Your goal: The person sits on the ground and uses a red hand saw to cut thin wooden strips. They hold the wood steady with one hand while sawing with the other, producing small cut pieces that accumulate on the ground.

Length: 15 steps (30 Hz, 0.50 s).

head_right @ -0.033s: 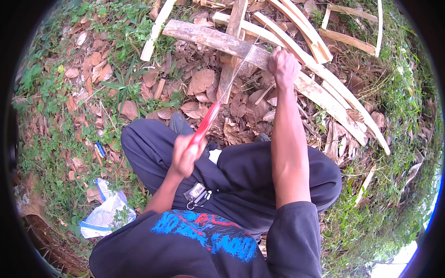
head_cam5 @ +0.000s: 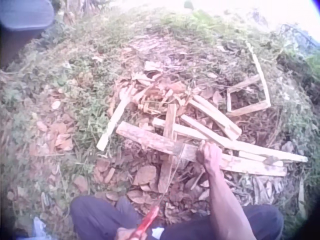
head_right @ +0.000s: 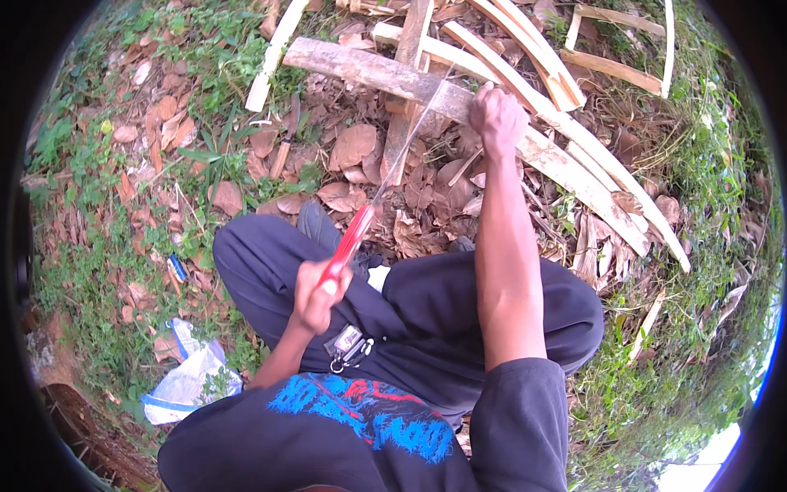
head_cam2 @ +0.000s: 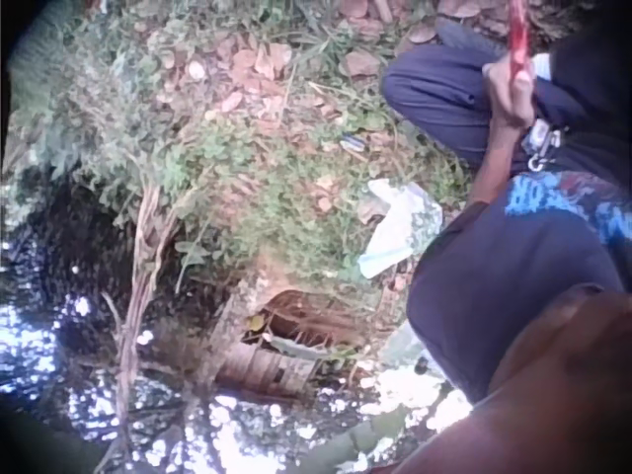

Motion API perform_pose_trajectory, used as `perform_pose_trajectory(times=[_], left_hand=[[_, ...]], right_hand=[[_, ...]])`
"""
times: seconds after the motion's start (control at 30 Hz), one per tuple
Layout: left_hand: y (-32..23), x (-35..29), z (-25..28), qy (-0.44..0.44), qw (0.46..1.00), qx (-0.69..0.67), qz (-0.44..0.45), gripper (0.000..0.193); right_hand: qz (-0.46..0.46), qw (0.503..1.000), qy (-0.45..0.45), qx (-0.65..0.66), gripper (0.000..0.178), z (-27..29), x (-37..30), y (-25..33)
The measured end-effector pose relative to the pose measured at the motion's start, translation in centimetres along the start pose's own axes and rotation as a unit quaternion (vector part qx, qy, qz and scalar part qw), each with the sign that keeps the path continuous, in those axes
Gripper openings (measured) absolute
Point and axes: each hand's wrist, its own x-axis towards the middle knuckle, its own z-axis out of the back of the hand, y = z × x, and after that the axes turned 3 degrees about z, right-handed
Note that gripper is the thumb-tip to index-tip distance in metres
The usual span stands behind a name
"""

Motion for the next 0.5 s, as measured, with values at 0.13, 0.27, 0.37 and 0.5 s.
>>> perform_pose_trajectory(times=[0.13,0.27,0.37,0.5], left_hand=[[-1.0,8.3,-2.7,-0.012,0.999,-0.003,0.045,0.035],[1.5,4.5,-1.5,-0.023,1.0,0.006,-0.009,0.031],[-0.6,1.2,-1.0,-0.017,0.999,0.009,-0.047,0.051],[1.3,6.2,-2.5,-0.01,0.998,0.046,-0.037,0.038]], right_hand=[[0.089,0.974,-0.201,-0.051,0.027,-4.0,-1.3,-2.0],[-0.06,0.991,0.116,0.024,0.037,1.5,0.5,1.3],[-0.069,0.996,0.048,0.011,0.039,0.1,1.0,0.1],[0.016,0.996,-0.091,-0.012,0.035,0.3,-0.6,0.3]])
